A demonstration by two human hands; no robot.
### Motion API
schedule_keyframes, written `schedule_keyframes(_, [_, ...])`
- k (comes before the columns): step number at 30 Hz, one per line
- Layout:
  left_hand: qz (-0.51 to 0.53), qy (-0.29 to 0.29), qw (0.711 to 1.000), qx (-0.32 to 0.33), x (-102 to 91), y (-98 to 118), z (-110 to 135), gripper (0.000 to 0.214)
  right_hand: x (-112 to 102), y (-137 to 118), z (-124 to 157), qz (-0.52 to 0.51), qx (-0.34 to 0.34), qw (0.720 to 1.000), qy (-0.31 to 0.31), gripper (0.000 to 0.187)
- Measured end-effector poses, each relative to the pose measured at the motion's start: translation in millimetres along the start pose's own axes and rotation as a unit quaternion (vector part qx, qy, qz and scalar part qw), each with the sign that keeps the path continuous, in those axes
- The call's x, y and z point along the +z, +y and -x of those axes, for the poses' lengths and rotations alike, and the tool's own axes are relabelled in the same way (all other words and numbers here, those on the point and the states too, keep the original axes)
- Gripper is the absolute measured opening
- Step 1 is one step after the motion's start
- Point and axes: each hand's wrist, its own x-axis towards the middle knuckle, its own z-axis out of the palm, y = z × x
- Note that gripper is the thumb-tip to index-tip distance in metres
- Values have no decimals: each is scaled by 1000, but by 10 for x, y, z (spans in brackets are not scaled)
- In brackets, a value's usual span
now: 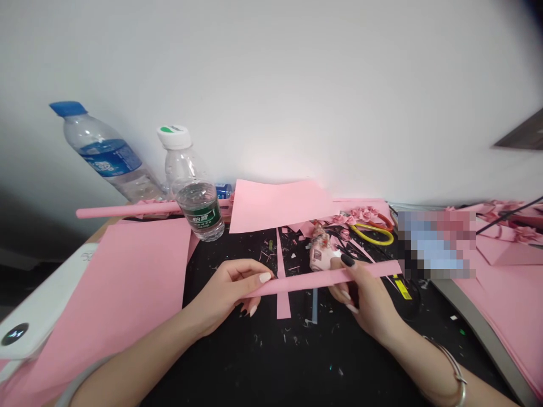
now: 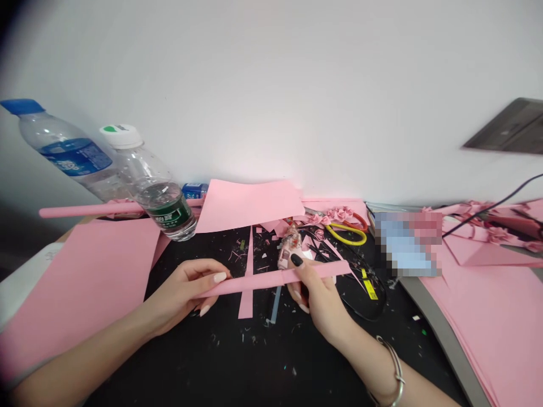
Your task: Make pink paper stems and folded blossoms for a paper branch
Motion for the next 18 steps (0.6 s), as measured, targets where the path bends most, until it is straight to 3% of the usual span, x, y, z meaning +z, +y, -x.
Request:
schedule_keyframes(6, [-33, -20, 999, -16, -48, 4, -6, 23, -21, 32, -28, -24, -12, 999, 18, 45])
schedule_keyframes(10, [-117, -141, 982, -35, -65, 103, 15, 33, -40, 12, -25, 4, -15, 1000, 0, 45])
schedule_keyframes(13, [-203, -223, 952, -62, -34, 215, 78, 28, -35, -79, -11, 100, -32, 992, -69, 45])
schedule_keyframes(15, [-289, -230, 927, -62, 15, 273, 131, 26, -14, -156, 7, 191, -68, 971, -129, 43])
schedule_keyframes(18, [-428, -193, 883, 13, 104, 301, 195, 19, 20, -235, 38, 280, -124, 930, -206, 41])
